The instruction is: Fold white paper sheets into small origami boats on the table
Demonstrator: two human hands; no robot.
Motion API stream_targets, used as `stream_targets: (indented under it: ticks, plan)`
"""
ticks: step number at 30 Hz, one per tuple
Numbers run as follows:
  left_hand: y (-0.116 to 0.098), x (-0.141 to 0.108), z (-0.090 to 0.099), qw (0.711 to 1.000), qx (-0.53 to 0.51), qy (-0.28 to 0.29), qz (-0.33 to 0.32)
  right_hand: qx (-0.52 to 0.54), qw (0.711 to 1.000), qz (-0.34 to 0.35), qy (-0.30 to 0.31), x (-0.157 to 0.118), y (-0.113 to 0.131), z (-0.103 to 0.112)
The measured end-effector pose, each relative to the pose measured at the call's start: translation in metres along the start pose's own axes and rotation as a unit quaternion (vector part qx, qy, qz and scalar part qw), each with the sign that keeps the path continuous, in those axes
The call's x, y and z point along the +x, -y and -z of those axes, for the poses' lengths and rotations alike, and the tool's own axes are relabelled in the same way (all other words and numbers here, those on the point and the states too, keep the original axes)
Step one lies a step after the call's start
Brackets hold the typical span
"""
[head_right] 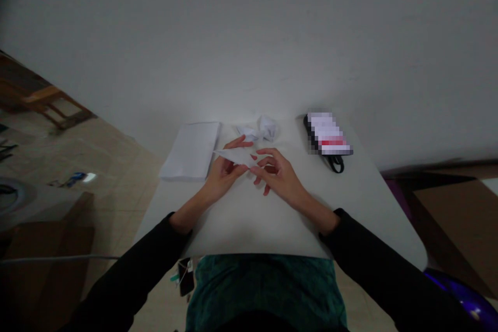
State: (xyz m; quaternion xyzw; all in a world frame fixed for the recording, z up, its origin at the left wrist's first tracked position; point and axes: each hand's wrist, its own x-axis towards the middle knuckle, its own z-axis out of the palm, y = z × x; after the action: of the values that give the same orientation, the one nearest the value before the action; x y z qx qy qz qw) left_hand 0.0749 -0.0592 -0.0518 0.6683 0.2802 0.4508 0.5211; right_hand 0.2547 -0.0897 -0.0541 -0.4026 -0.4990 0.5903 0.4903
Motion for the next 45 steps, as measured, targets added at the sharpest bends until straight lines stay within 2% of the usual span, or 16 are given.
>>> stream_targets:
  ticks: [8, 13, 16, 19, 21, 28, 33, 38, 41, 45]
  plan:
    - [0.006, 0.002, -0.001, 1.000, 0.001, -0.005, 0.008, -0.170, 0.982, 0.087, 0.001, -0.003, -0.004, 0.006]
    - [0.002, 0.001, -0.002, 1.000, 0.014, 0.001, 0.012, -0.269, 0.952, 0.144, -0.002, -0.006, -0.003, 0.007]
    - [0.001, -0.001, -0.002, 0.998, 0.057, 0.004, 0.008, -0.336, 0.919, 0.204, -0.021, -0.006, -0.006, 0.008]
    - [0.002, -0.003, -0.004, 0.992, 0.117, 0.029, -0.022, -0.394, 0.886, 0.242, -0.033, -0.006, -0.012, 0.009]
    - [0.003, -0.005, -0.005, 0.987, 0.147, 0.052, -0.047, -0.408, 0.880, 0.241, -0.030, -0.006, -0.015, 0.010]
    - [0.004, -0.008, -0.010, 0.972, 0.198, 0.095, -0.087, -0.418, 0.876, 0.237, -0.052, -0.005, -0.019, 0.011]
    - [0.006, -0.008, -0.016, 0.966, 0.218, 0.095, -0.096, -0.418, 0.873, 0.238, -0.079, -0.001, -0.021, 0.009]
    - [0.005, -0.008, -0.020, 0.964, 0.222, 0.083, -0.122, -0.426, 0.867, 0.248, -0.077, 0.001, -0.019, 0.009]
    - [0.002, -0.007, -0.017, 0.969, 0.201, 0.082, -0.117, -0.387, 0.885, 0.245, -0.082, -0.001, -0.012, 0.008]
    - [-0.002, -0.004, -0.008, 0.984, 0.146, 0.057, -0.089, -0.296, 0.926, 0.207, -0.108, -0.001, -0.002, 0.007]
